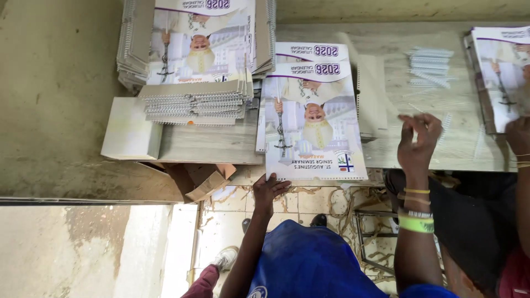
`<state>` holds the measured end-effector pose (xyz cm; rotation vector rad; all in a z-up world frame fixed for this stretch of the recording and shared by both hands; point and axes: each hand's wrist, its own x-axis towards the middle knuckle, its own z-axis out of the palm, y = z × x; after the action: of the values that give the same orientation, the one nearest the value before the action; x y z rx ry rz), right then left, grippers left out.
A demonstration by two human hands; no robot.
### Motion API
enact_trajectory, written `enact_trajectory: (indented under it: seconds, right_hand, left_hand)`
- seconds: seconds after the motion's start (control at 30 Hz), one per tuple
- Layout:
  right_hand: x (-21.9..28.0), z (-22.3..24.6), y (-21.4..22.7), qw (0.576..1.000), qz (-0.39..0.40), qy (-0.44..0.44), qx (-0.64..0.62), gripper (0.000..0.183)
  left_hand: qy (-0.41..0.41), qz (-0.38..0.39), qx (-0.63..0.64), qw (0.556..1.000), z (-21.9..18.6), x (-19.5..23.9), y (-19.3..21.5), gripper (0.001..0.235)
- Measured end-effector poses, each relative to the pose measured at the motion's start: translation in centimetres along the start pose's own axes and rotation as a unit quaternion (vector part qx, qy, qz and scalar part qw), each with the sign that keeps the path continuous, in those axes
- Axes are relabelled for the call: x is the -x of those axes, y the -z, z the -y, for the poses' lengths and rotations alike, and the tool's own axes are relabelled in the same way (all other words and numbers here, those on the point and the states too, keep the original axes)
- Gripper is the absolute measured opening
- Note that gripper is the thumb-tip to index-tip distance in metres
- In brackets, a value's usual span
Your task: Collating and aligning printed calendar pages on a work table for binding.
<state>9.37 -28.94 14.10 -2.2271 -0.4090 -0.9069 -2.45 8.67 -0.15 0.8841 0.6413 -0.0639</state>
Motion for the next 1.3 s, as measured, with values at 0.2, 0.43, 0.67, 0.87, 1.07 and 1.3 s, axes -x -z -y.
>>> enact_trajectory:
  seconds: [0.2,0.43,0.67,0.87,1.07,1.3]
  right_hand:
    - [8.6,0.2,-1.4,0.946,0.117,-0.233,-0.191,0.035]
    - [11.4,0.6,-1.5,0.908,0.067,-0.326,-0.256,0.02]
    - [10.9,1.5,-0.9,0.883,0.15,-0.358,-0.264,0.022]
    - [9.7,2.7,-0.8,0.889,0.178,-0.356,-0.226,0.022]
    - [10.7,2.0,-1.9,0.891,0.186,-0.357,-0.209,0.021]
    - [6.6,-0.6,-0.5,0.949,0.087,-0.286,-0.098,0.026]
  left_hand:
    - [0.02,0.057,-0.023,0.998,2.3,-2.3,1.1,0.035]
    - [0.028,0.099,-0.04,0.994,0.9,-2.0,-0.1,0.028]
    - [0.029,0.09,-0.022,0.995,0.5,-3.4,1.5,0.029]
    - [0.014,0.111,-0.044,0.993,1.8,-4.5,2.6,0.038]
    - [0.007,0.096,-0.049,0.994,-0.2,-2.5,1.1,0.042]
    - [-0.034,0.07,-0.045,0.996,3.7,-5.7,3.4,0.044]
